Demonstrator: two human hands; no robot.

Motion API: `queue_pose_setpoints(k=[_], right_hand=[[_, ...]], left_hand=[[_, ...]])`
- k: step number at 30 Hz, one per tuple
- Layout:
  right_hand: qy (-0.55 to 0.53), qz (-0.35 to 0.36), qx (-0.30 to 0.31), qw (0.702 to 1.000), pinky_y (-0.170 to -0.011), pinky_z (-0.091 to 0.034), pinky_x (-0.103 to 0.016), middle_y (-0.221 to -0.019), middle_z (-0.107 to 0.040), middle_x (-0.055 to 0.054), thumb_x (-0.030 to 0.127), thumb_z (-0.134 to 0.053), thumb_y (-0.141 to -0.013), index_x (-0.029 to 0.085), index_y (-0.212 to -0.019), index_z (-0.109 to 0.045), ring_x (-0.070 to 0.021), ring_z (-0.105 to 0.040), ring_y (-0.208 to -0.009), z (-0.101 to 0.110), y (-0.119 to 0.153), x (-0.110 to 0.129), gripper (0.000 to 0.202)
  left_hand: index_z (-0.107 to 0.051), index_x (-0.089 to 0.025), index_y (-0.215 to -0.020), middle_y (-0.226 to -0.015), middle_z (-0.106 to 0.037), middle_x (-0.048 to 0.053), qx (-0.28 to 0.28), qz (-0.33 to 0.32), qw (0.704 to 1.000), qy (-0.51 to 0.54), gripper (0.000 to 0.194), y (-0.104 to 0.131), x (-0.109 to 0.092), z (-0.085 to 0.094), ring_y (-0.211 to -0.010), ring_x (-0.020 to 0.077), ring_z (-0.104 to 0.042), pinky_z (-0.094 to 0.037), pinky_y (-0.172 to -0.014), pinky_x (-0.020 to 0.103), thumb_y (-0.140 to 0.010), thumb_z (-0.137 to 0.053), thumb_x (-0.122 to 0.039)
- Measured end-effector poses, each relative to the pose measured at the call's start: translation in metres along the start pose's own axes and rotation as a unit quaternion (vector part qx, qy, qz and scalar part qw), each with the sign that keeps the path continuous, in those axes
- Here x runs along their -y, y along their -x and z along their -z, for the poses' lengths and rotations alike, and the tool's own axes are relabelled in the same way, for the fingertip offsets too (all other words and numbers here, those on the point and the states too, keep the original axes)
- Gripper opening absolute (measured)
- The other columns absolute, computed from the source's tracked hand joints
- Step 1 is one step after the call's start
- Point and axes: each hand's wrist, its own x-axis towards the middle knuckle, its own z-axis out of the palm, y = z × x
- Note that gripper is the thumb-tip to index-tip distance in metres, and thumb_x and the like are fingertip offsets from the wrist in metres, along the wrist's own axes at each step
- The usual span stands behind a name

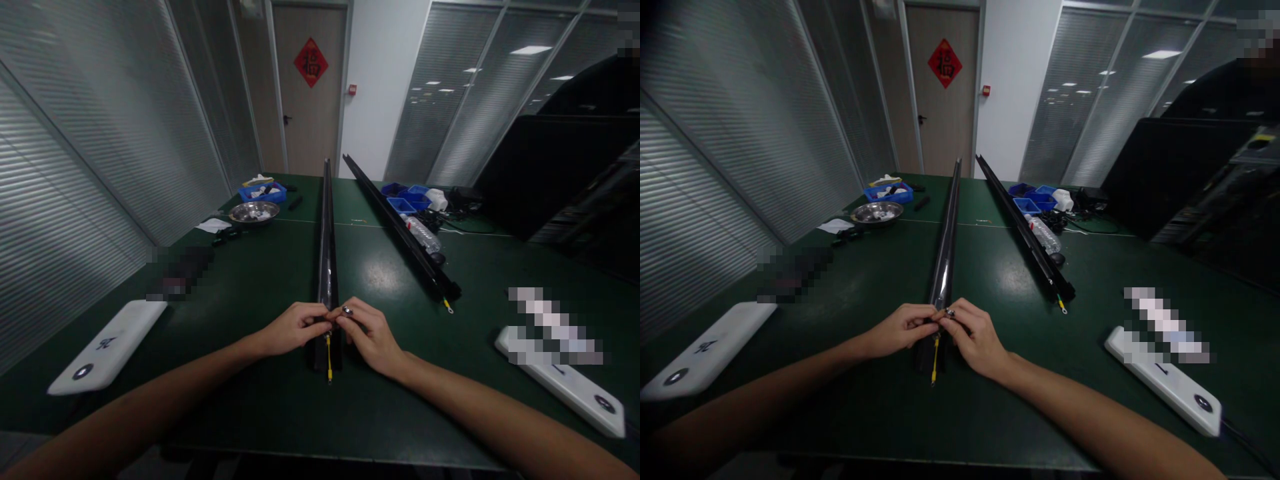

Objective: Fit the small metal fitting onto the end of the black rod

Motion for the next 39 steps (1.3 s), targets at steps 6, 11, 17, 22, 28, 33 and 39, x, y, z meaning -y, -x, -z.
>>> queue_pose_setpoints(k=[6, 11, 17, 22, 28, 33, 39], right_hand=[[0.004, 0.003, 0.003, 1.000, -0.062, -0.055, -0.028, -0.098, -0.065, -0.007, 0.029, -0.053, -0.106, 0.022, -0.120, -0.074, -0.0166, -0.063, -0.075, 0.0003, 0.0003, -0.0005, 0.026], [0.006, 0.001, 0.000, 1.000, -0.064, -0.056, -0.029, -0.098, -0.066, -0.008, 0.030, -0.057, -0.104, 0.022, -0.120, -0.074, -0.0190, -0.064, -0.081, 0.0003, 0.0003, -0.0011, 0.025], [0.002, -0.008, 0.003, 1.000, -0.062, -0.053, -0.027, -0.095, -0.063, -0.006, 0.029, -0.054, -0.106, 0.022, -0.120, -0.074, -0.0142, -0.061, -0.069, 0.0003, -0.0011, 0.0010, 0.026], [-0.015, -0.012, 0.009, 1.000, -0.058, -0.052, -0.026, -0.098, -0.062, -0.006, 0.031, -0.049, -0.108, 0.022, -0.122, -0.073, -0.0117, -0.058, -0.063, 0.0001, -0.0009, 0.0017, 0.029], [0.003, -0.006, 0.005, 1.000, -0.062, -0.054, -0.027, -0.096, -0.064, -0.006, 0.031, -0.053, -0.106, 0.022, -0.122, -0.074, -0.0148, -0.061, -0.070, 0.0009, -0.0002, 0.0005, 0.027], [0.015, -0.006, 0.003, 1.000, -0.064, -0.055, -0.029, -0.098, -0.065, -0.007, 0.033, -0.055, -0.105, 0.022, -0.121, -0.074, -0.0162, -0.062, -0.072, 0.0007, -0.0006, 0.0000, 0.026], [-0.002, -0.010, 0.005, 1.000, -0.059, -0.053, -0.027, -0.096, -0.062, -0.005, 0.032, -0.052, -0.107, 0.023, -0.122, -0.073, -0.0120, -0.058, -0.061, 0.0001, -0.0014, 0.0006, 0.028]], left_hand=[[-0.070, -0.013, -0.102, -0.087, -0.060, 0.003, 0.002, -0.008, 1.000, 0.004, 0.025, 0.0006, -0.0021, 0.0011, -0.074, 0.0131, -0.055, -0.043, -0.064, 0.021, -0.103, -0.054, -0.033], [-0.070, -0.013, -0.101, -0.086, -0.060, 0.003, -0.002, -0.010, 1.000, -0.012, 0.025, -0.0005, -0.0050, 0.0012, -0.077, 0.0142, -0.055, -0.044, -0.066, 0.021, -0.104, -0.053, -0.032], [-0.070, -0.013, -0.101, -0.084, -0.059, 0.002, -0.002, 0.000, 1.000, -0.009, 0.025, -0.0011, -0.0026, 0.0005, -0.076, 0.0133, -0.054, -0.043, -0.065, 0.021, -0.104, -0.053, -0.032], [-0.070, -0.012, -0.106, -0.088, -0.062, 0.004, -0.002, 0.010, 1.000, 0.003, 0.027, 0.0003, -0.0007, 0.0000, -0.075, 0.0133, -0.055, -0.043, -0.063, 0.020, -0.103, -0.054, -0.034], [-0.070, -0.012, -0.108, -0.084, -0.060, 0.002, 0.001, 0.011, 1.000, 0.003, 0.027, 0.0003, -0.0050, 0.0004, -0.070, 0.0123, -0.053, -0.041, -0.059, 0.019, -0.103, -0.053, -0.032], [-0.069, -0.012, -0.097, -0.082, -0.058, 0.001, -0.008, 0.020, 1.000, 0.004, 0.028, -0.0007, -0.0044, -0.0004, -0.072, 0.0128, -0.052, -0.042, -0.062, 0.020, -0.103, -0.053, -0.034], [-0.069, -0.012, -0.102, -0.086, -0.059, 0.002, -0.007, 0.031, 0.999, 0.018, 0.029, -0.0001, -0.0007, -0.0012, -0.075, 0.0137, -0.053, -0.043, -0.064, 0.020, -0.103, -0.053, -0.036]])
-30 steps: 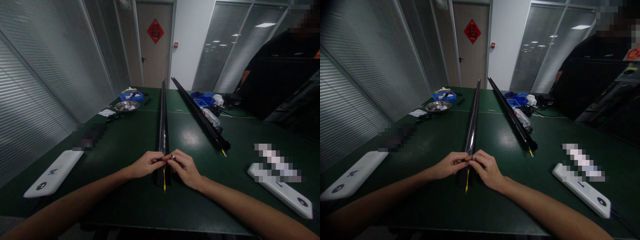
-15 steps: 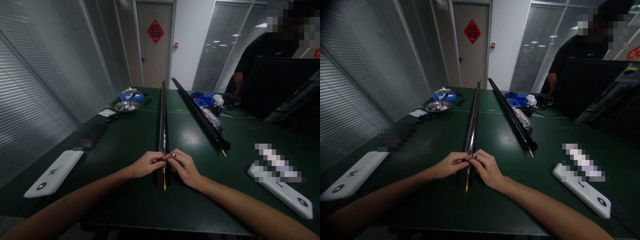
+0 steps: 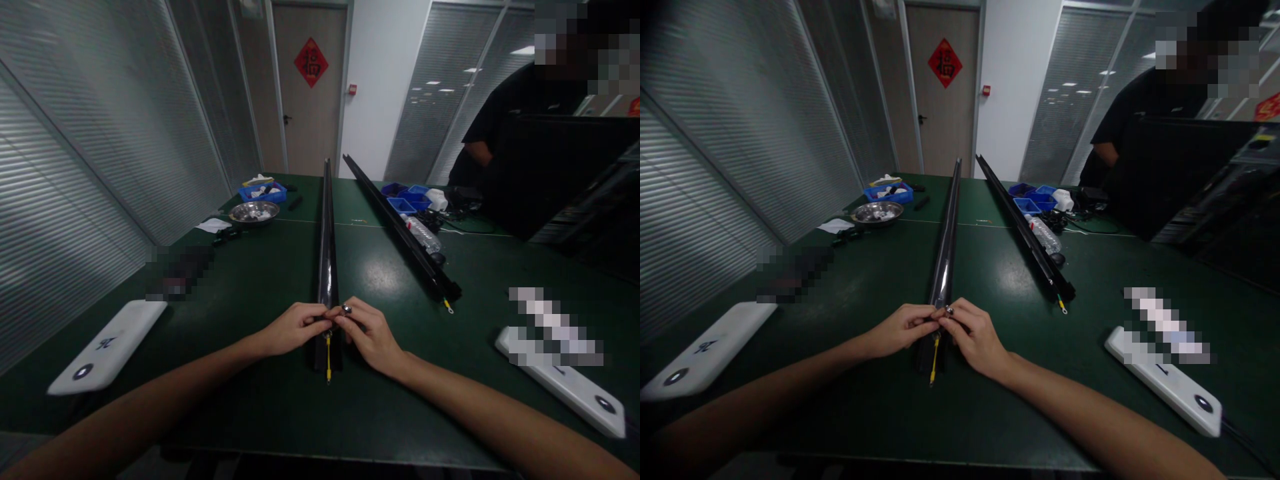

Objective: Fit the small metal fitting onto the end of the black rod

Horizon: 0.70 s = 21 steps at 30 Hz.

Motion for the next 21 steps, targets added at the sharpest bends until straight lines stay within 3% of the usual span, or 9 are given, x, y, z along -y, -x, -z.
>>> queue_pose_setpoints(k=[4, 9, 14, 17, 21], right_hand=[[0.006, 0.002, 0.000, 1.000, -0.062, -0.053, -0.028, -0.098, -0.063, -0.005, 0.031, -0.052, -0.107, 0.023, -0.123, -0.073, -0.0137, -0.060, -0.066, 0.000, 0.000, -0.001, 0.028], [0.046, 0.026, -0.016, 0.998, -0.079, -0.056, -0.034, -0.095, -0.066, -0.006, 0.030, -0.056, -0.105, 0.024, -0.120, -0.075, -0.0198, -0.065, -0.087, -0.001, 0.000, -0.001, 0.025], [0.031, 0.000, -0.099, 0.995, -0.074, -0.060, -0.032, -0.093, -0.062, -0.004, 0.032, -0.065, -0.099, 0.026, -0.137, -0.063, -0.0192, -0.063, -0.086, -0.002, 0.001, -0.006, 0.038], [-0.006, -0.019, -0.125, 0.992, -0.074, -0.064, -0.031, -0.094, -0.060, -0.004, 0.029, -0.056, -0.103, 0.026, -0.127, -0.070, -0.0171, -0.065, -0.082, -0.002, 0.002, -0.009, 0.027], [-0.043, -0.021, -0.116, 0.992, -0.054, -0.061, -0.023, -0.091, -0.054, -0.001, 0.023, -0.052, -0.103, 0.026, -0.109, -0.078, -0.0092, -0.064, -0.060, -0.001, 0.001, -0.011, 0.026]], left_hand=[[-0.070, -0.012, -0.105, -0.085, -0.060, 0.002, -0.001, -0.005, 1.000, -0.008, 0.028, 0.001, 0.001, 0.000, -0.069, 0.0114, -0.050, -0.038, -0.058, 0.019, -0.101, -0.057, -0.036], [-0.073, -0.012, -0.108, -0.091, -0.065, 0.004, -0.012, -0.016, 1.000, -0.003, 0.027, 0.001, -0.001, -0.003, -0.066, 0.0103, -0.049, -0.037, -0.056, 0.019, -0.098, -0.063, -0.035], [-0.072, -0.010, -0.101, -0.082, -0.067, 0.003, -0.069, 0.037, 0.994, 0.079, 0.032, 0.003, -0.005, -0.003, -0.057, 0.0082, -0.050, -0.035, -0.050, 0.017, -0.094, -0.066, -0.041], [-0.071, -0.011, -0.107, -0.086, -0.069, 0.005, -0.094, 0.060, 0.985, 0.128, 0.036, 0.003, -0.006, -0.003, -0.055, 0.0077, -0.052, -0.034, -0.046, 0.016, -0.095, -0.066, -0.045], [-0.069, -0.011, -0.110, -0.078, -0.066, 0.002, -0.130, 0.061, 0.978, 0.150, 0.039, 0.004, -0.007, -0.006, -0.047, 0.0049, -0.044, -0.030, -0.041, 0.016, -0.095, -0.066, -0.048]])
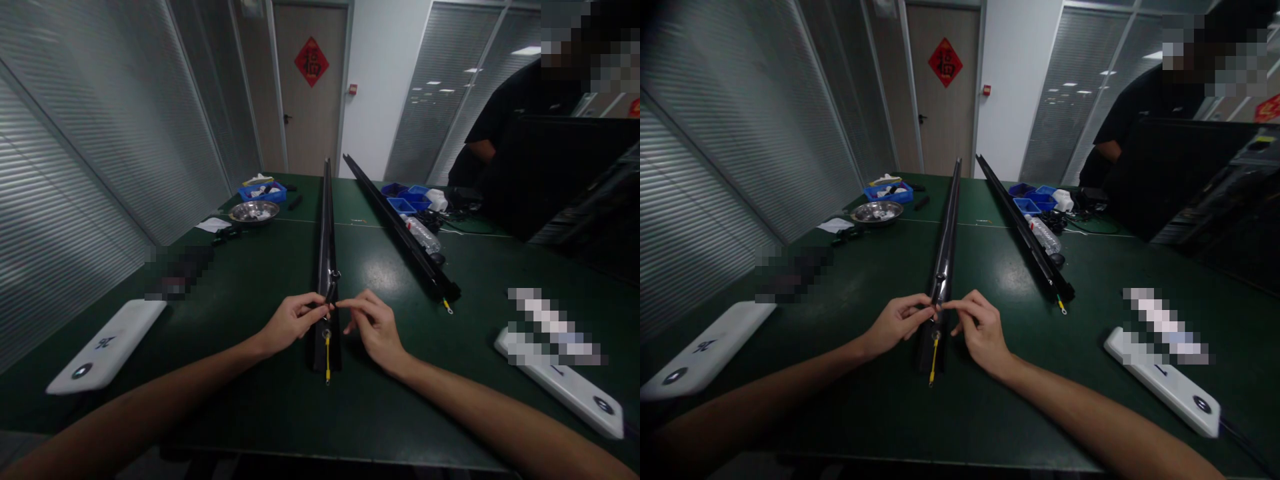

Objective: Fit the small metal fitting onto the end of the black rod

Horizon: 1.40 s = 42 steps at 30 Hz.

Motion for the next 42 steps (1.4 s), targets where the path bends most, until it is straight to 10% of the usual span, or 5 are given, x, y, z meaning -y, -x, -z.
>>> queue_pose_setpoints(k=[16, 27, 42], right_hand=[[-0.062, -0.011, -0.022, 0.998, -0.062, -0.070, -0.028, -0.097, -0.051, -0.004, 0.027, -0.050, -0.105, 0.019, -0.100, -0.075, -0.0128, -0.072, -0.074, -0.0014, 0.0007, 0.0040, 0.026], [0.055, 0.026, -0.063, 0.996, -0.050, -0.053, -0.022, -0.084, -0.054, -0.001, 0.009, -0.049, -0.096, 0.020, -0.088, -0.074, -0.0107, -0.059, -0.062, 0.0019, 0.0004, -0.0040, 0.029], [0.012, 0.000, 0.079, 0.997, -0.056, -0.050, -0.024, -0.085, -0.060, -0.001, 0.030, -0.067, -0.098, 0.021, -0.119, -0.070, -0.0117, -0.057, -0.061, -0.0004, 0.0003, 0.0039, 0.023]], left_hand=[[-0.072, -0.010, -0.098, -0.078, -0.065, 0.002, 0.008, -0.021, 1.000, -0.002, 0.029, 0.0040, -0.0015, -0.0067, -0.052, 0.0061, -0.050, -0.034, -0.043, 0.015, -0.093, -0.069, -0.038], [-0.073, -0.011, -0.100, -0.085, -0.067, 0.005, 0.004, -0.035, 0.999, -0.012, 0.025, 0.0032, -0.0002, -0.0057, -0.052, 0.0062, -0.052, -0.037, -0.042, 0.014, -0.093, -0.069, -0.035], [-0.074, -0.010, -0.083, -0.065, -0.062, 0.000, -0.020, -0.054, 0.998, -0.008, 0.024, 0.0031, -0.0009, -0.0073, -0.046, 0.0055, -0.048, -0.033, -0.042, 0.015, -0.085, -0.078, -0.034]])
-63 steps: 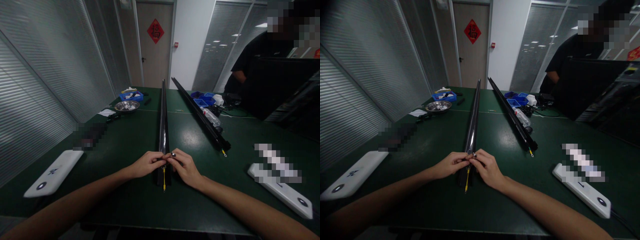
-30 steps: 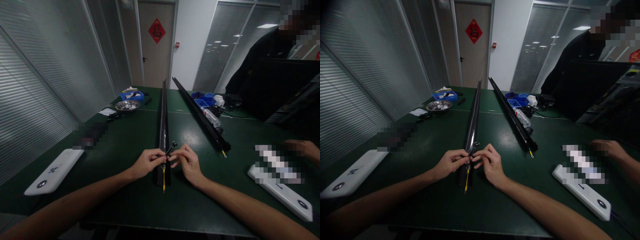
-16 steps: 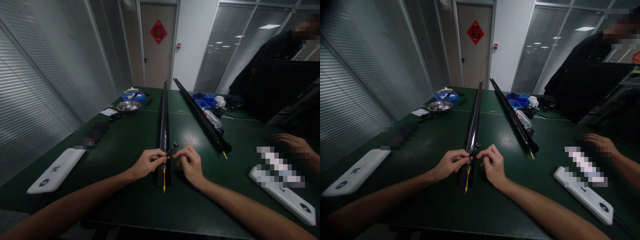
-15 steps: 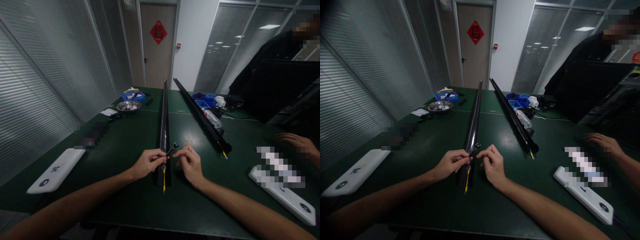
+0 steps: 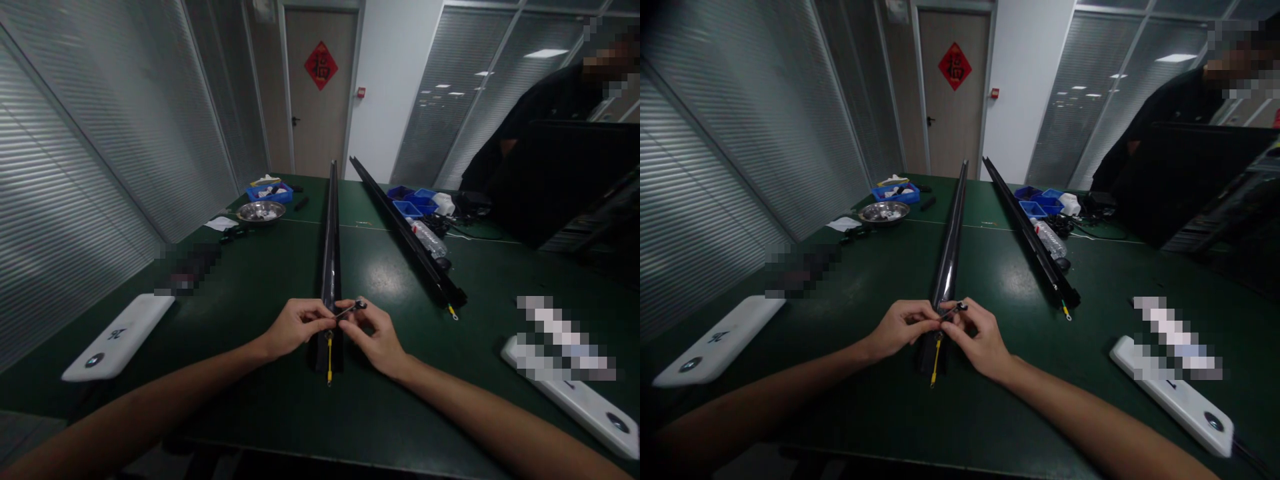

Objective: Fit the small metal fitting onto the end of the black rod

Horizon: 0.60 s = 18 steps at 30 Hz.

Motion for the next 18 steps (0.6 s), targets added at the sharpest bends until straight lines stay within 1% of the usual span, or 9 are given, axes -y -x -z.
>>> queue_pose_setpoints(k=[2, 4, 5, 6, 8, 10, 13, 15, 18], right_hand=[[-0.004, 0.005, 0.018, 1.000, -0.055, -0.049, -0.024, -0.081, -0.060, -0.001, 0.032, -0.061, -0.102, 0.020, -0.110, -0.074, -0.0110, -0.056, -0.057, 0.001, 0.001, -0.001, 0.020], [-0.022, -0.002, 0.009, 1.000, -0.051, -0.048, -0.024, -0.081, -0.061, -0.002, 0.035, -0.055, -0.105, 0.019, -0.104, -0.074, -0.0099, -0.056, -0.054, 0.001, 0.003, -0.004, 0.024], [-0.034, -0.013, -0.007, 0.999, -0.049, -0.047, -0.023, -0.080, -0.061, -0.002, 0.036, -0.053, -0.106, 0.018, -0.102, -0.073, -0.0097, -0.056, -0.052, 0.000, 0.003, -0.005, 0.027], [-0.045, -0.027, -0.024, 0.998, -0.048, -0.046, -0.022, -0.077, -0.061, -0.001, 0.038, -0.051, -0.106, 0.018, -0.101, -0.071, -0.0098, -0.056, -0.050, 0.000, 0.004, -0.006, 0.029], [-0.067, -0.060, -0.051, 0.995, -0.044, -0.045, -0.022, -0.072, -0.060, 0.000, 0.043, -0.049, -0.106, 0.017, -0.100, -0.069, -0.0101, -0.055, -0.048, 0.000, 0.004, -0.008, 0.033], [-0.082, -0.084, -0.061, 0.991, -0.043, -0.044, -0.021, -0.070, -0.059, 0.001, 0.046, -0.048, -0.106, 0.017, -0.099, -0.068, -0.0102, -0.055, -0.048, -0.001, 0.003, -0.009, 0.036], [-0.075, -0.093, -0.055, 0.991, -0.044, -0.043, -0.021, -0.070, -0.058, 0.001, 0.047, -0.048, -0.106, 0.017, -0.098, -0.068, -0.0095, -0.054, -0.048, -0.001, 0.001, -0.007, 0.037], [-0.056, -0.092, -0.046, 0.993, -0.046, -0.042, -0.021, -0.069, -0.057, 0.002, 0.046, -0.049, -0.106, 0.016, -0.098, -0.069, -0.0089, -0.053, -0.049, -0.001, 0.000, -0.006, 0.037], [-0.041, -0.097, -0.034, 0.994, -0.046, -0.040, -0.021, -0.066, -0.054, 0.003, 0.046, -0.048, -0.107, 0.015, -0.099, -0.070, -0.0085, -0.051, -0.048, 0.000, -0.001, -0.004, 0.039]], left_hand=[[-0.075, -0.011, -0.082, -0.072, -0.066, 0.002, 0.003, -0.021, 1.000, -0.017, 0.022, 0.000, -0.001, 0.000, -0.052, 0.0073, -0.053, -0.038, -0.045, 0.016, -0.085, -0.078, -0.033], [-0.077, -0.012, -0.085, -0.090, -0.070, 0.007, -0.011, -0.050, 0.998, -0.024, 0.021, -0.001, -0.003, 0.001, -0.064, 0.0115, -0.061, -0.045, -0.050, 0.018, -0.087, -0.077, -0.033], [-0.077, -0.013, -0.087, -0.100, -0.070, 0.010, -0.028, -0.064, 0.997, -0.024, 0.022, -0.003, -0.003, 0.003, -0.071, 0.0134, -0.063, -0.047, -0.052, 0.019, -0.089, -0.075, -0.034], [-0.077, -0.013, -0.087, -0.100, -0.070, 0.009, -0.059, -0.072, 0.995, -0.018, 0.022, -0.004, -0.003, 0.005, -0.070, 0.0129, -0.063, -0.047, -0.053, 0.019, -0.091, -0.073, -0.035], [-0.075, -0.013, -0.086, -0.085, -0.067, 0.005, -0.100, -0.064, 0.993, -0.024, 0.022, -0.007, -0.001, 0.010, -0.060, 0.0102, -0.056, -0.043, -0.049, 0.019, -0.090, -0.074, -0.035], [-0.072, -0.013, -0.080, -0.078, -0.064, 0.003, -0.119, -0.052, 0.991, -0.035, 0.025, -0.010, 0.002, 0.014, -0.067, 0.0131, -0.059, -0.048, -0.058, 0.022, -0.086, -0.078, -0.037], [-0.056, -0.014, -0.065, -0.064, -0.051, -0.003, -0.156, -0.035, 0.986, -0.044, 0.041, -0.010, 0.008, 0.017, -0.059, 0.0101, -0.048, -0.040, -0.055, 0.020, -0.081, -0.081, -0.043], [-0.047, -0.016, -0.065, -0.062, -0.041, -0.005, -0.162, -0.022, 0.985, -0.045, 0.049, -0.009, 0.011, 0.016, -0.055, 0.0088, -0.039, -0.033, -0.051, 0.020, -0.092, -0.068, -0.052], [-0.046, -0.018, -0.076, -0.064, -0.035, -0.006, -0.139, -0.010, 0.990, -0.015, 0.048, -0.007, 0.012, 0.015, -0.053, 0.0096, -0.032, -0.028, -0.049, 0.020, -0.105, -0.042, -0.056]])
